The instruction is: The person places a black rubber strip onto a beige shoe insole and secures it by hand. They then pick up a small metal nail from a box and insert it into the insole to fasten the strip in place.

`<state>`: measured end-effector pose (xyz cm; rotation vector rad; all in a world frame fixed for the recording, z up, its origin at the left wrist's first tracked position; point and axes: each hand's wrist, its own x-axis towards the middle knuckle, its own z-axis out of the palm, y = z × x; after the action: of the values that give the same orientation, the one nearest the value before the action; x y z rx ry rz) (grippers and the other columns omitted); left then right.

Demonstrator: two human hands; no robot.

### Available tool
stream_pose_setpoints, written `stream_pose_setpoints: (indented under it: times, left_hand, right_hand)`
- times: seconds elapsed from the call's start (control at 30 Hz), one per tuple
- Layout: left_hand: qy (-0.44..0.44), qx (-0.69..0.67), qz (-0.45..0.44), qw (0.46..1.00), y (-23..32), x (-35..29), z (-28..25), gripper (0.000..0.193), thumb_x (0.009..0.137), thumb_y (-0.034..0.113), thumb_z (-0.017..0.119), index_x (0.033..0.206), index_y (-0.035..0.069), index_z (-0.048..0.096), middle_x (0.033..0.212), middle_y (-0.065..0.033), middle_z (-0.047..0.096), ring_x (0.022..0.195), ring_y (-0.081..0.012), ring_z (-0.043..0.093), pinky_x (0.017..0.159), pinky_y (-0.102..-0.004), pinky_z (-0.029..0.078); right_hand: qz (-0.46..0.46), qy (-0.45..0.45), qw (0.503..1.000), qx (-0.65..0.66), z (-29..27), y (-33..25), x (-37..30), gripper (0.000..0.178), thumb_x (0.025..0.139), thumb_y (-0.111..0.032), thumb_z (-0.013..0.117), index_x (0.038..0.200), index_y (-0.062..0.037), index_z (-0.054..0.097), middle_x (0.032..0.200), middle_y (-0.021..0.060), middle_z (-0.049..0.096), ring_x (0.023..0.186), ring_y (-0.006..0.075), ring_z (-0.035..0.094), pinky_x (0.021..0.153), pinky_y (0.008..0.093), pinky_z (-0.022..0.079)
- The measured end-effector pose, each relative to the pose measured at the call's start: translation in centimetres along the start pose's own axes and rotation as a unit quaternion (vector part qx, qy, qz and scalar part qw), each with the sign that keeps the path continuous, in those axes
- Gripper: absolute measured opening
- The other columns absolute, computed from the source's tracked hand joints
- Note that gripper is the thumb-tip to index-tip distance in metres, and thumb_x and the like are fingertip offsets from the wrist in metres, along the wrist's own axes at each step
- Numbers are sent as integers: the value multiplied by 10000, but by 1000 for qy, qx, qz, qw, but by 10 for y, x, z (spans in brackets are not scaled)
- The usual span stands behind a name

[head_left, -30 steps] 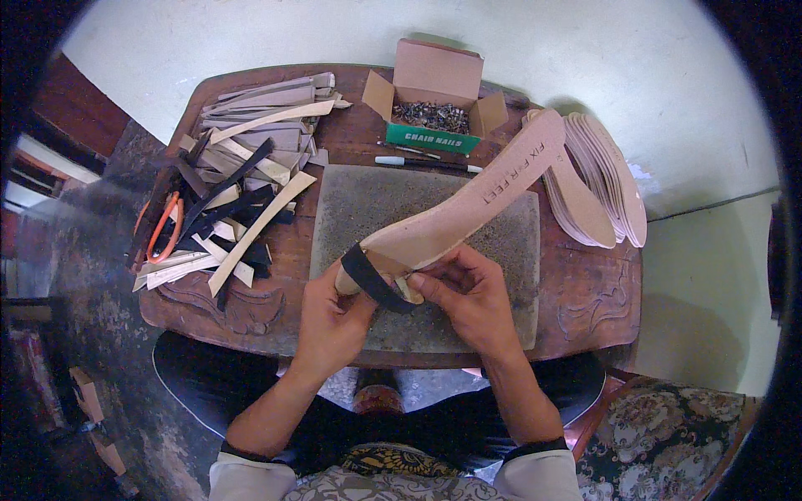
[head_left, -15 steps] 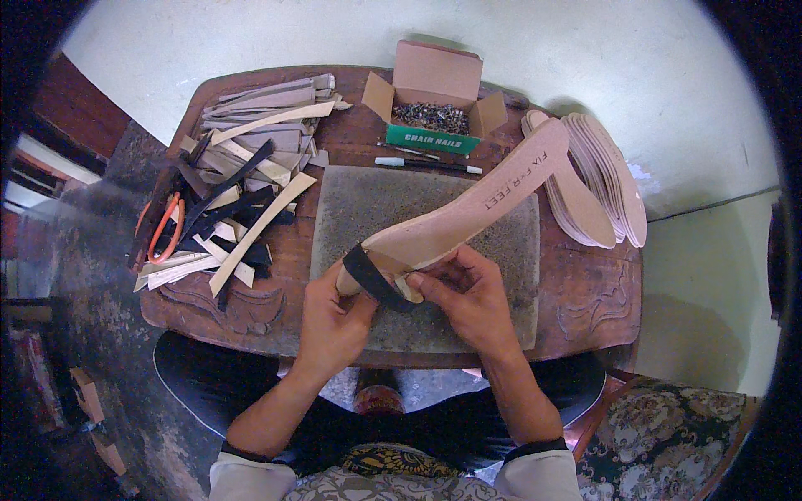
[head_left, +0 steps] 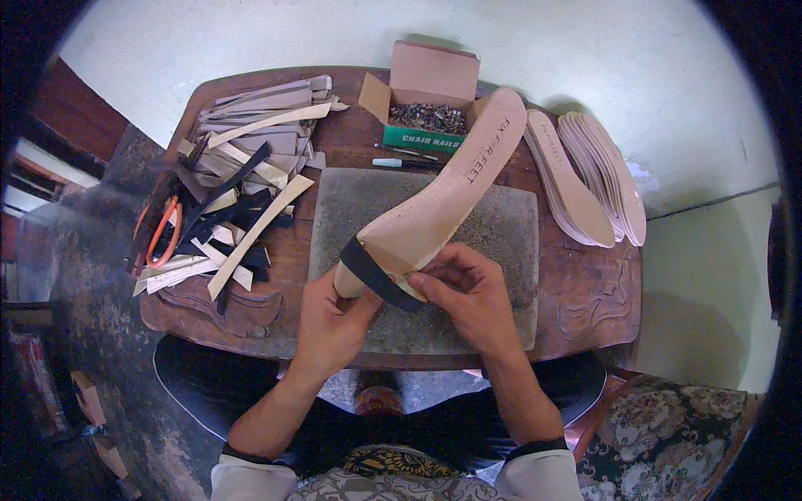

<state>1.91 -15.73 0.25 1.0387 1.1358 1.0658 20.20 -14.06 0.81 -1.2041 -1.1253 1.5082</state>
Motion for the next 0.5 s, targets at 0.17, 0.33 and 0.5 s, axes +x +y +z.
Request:
stream_pose_setpoints:
  times: [0.17,0.33,0.5]
  left_hand:
    - [-4,9,14,1000,1,0,-1,205,895,5,642,1099,2,658,996,-26,689,915,-90,621,793,-249,492]
    - [-17,-2,2,1000,0,1,-4,219,880,1,661,1099,4,661,995,-30,694,914,-96,629,805,-255,498]
    - [-23,-12,-10,1000,0,2,-5,217,882,25,673,1097,3,664,994,-35,699,912,-97,635,809,-261,500]
  right_hand:
    - [0,-7,1000,20,0,0,0,197,848,-29,726,1024,-1,641,954,53,684,907,118,644,833,277,527]
    - [-7,-13,999,41,1,2,1,217,852,-10,714,1053,2,632,980,65,688,927,132,650,842,290,530]
    - [-12,-7,999,34,2,0,0,243,851,4,709,1078,0,624,1008,70,686,947,144,652,849,299,534]
